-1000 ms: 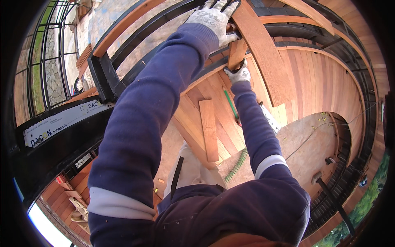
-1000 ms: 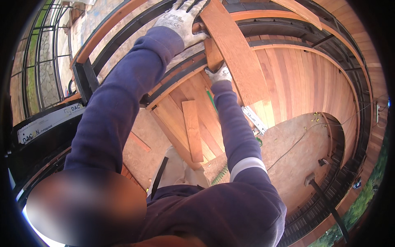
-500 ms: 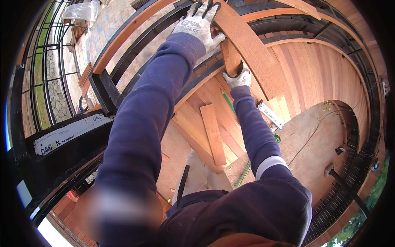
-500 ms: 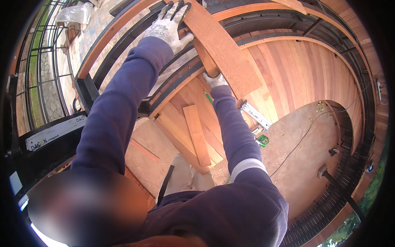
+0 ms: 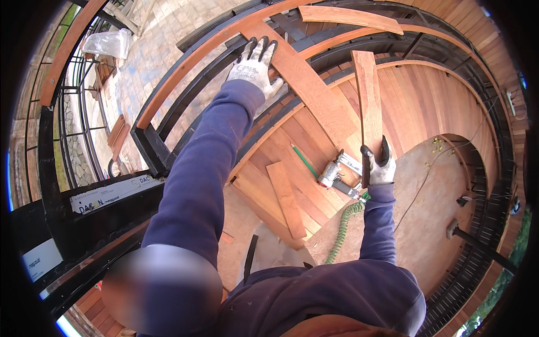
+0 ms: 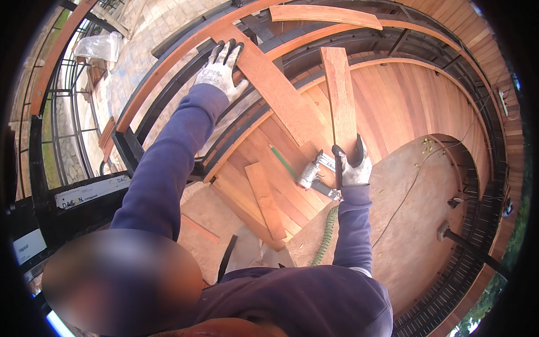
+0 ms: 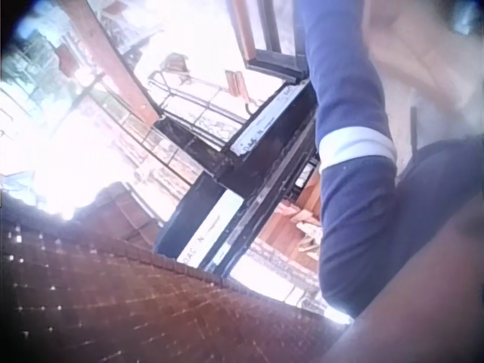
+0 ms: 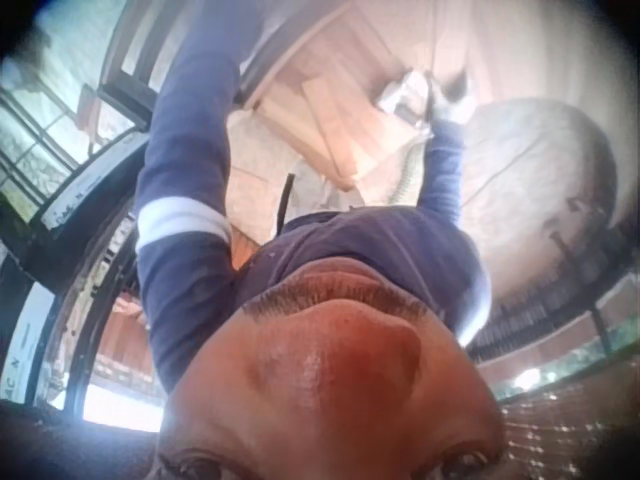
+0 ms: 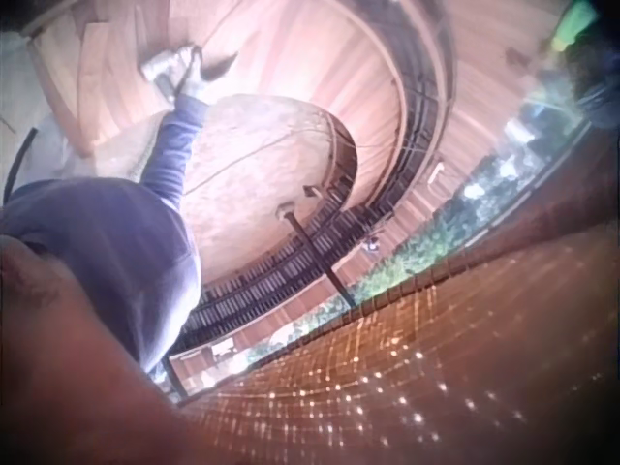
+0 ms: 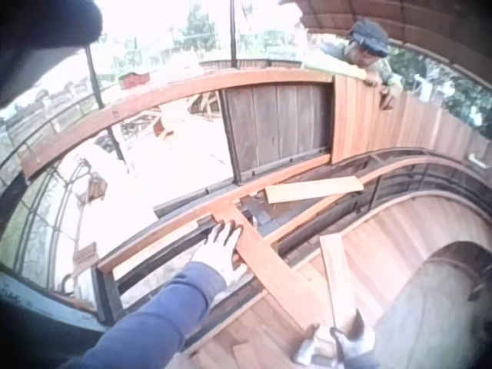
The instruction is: The person fits wooden planks into a curved metal frame on a circular deck. They adjust the planks by hand and use a spirit level to check alignment before continuing to place additional planks.
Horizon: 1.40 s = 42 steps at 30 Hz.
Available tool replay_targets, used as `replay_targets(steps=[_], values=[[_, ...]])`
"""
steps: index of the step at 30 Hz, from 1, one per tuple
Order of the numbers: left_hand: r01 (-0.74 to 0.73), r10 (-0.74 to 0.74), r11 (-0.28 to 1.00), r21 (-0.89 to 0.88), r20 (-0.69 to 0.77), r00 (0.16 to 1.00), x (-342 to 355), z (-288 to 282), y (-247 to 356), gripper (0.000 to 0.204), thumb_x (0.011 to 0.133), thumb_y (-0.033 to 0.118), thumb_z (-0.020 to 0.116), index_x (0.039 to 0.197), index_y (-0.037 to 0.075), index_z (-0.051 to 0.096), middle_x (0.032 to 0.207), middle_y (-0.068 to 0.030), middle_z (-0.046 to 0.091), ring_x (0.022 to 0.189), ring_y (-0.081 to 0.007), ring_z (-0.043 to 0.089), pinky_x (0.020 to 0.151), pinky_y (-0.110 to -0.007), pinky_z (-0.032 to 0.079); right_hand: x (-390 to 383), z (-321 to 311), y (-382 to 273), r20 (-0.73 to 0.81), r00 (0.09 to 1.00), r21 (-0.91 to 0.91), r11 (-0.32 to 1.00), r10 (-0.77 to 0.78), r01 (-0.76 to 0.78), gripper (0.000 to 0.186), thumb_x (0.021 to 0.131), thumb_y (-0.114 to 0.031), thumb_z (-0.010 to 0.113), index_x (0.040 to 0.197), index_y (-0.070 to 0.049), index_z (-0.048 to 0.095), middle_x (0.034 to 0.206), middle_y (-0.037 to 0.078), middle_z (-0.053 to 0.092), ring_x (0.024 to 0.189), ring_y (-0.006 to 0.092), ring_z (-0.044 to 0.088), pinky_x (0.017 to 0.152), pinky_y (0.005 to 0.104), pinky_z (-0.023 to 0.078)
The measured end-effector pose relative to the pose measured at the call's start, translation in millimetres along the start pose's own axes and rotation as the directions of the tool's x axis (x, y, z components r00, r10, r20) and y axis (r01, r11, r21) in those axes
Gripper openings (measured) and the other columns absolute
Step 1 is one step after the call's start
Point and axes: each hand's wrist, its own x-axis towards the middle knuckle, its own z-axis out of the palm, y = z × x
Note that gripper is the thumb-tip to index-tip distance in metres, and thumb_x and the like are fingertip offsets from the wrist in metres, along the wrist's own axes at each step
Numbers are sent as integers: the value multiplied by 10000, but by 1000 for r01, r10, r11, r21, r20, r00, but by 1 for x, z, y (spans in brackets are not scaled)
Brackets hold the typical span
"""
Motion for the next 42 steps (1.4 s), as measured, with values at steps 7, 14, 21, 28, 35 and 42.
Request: replay_targets(steps=[7, 14, 21, 28, 35, 42], values=[[14, -13, 1000, -20, 59, 998, 2, -9, 5, 867, 855, 394, 674, 1563, 193, 216, 1620, -114, 200, 1495, -309, 182, 1194, -438, 273, 113, 4, -129, 229, 931, -175, 928, -286, 328, 543, 879, -213, 699, 1386, -116, 531, 1275, 195, 618, 1154, 349, 602, 977, 381, 490], [9, -6, 999, -34, 71, 997, 2, -11, 3, 877, 858, 372, 674, 1567, 173, 198, 1626, -111, 175, 1499, -324, 153, 1211, -415, 243, 150, 41, -147, 391, 910, -286, 921, -142, 266, 528, 921, -315, 644, 1411, -161, 519, 1269, 193, 622, 1202, 335, 573, 1026, 389, 450], [13, -15, 999, 29, 57, 998, 3, 0, 3, 892, 856, 390, 684, 1571, 205, 185, 1632, -81, 169, 1496, -326, 161, 1214, -419, 239, 193, 37, -129, 599, 788, -16, 982, -144, 191, 368, 934, -210, 637, 1291, -117, 627, 1000, 111, 713, 888, 221, 660, 834, 327, 514], [-24, 24, 996, 89, 9, 1000, 7, 12, -3, 929, 820, 399, 711, 1572, 220, 196, 1634, -73, 177, 1497, -316, 176, 1192, -429, 280, 214, 50, -97, 610, 768, 26, 974, -194, 226, 316, 953, -189, 655, 1265, -135, 665, 901, 0, 682, 746, 87, 570, 691, 255, 500], [-86, 86, 996, 4, -39, 996, 7, 14, -7, 869, 829, 328, 689, 1553, 145, 245, 1611, -139, 217, 1476, -376, 196, 1210, -437, 215, 215, 57, -96, 557, 806, 45, 976, -201, 212, 286, 906, -221, 675, 1145, -64, 688, 887, 106, 701, 803, 212, 635, 768, 340, 509], [-40, 38, 999, 32, 56, 998, 4, -3, 4, 899, 849, 357, 681, 1570, 155, 184, 1629, -118, 169, 1491, -357, 168, 1222, -422, 203, 199, 49, -110, 549, 817, 31, 981, -178, 192, 358, 954, -169, 643, 1310, -138, 638, 915, -10, 693, 756, 69, 549, 713, 246, 489]])
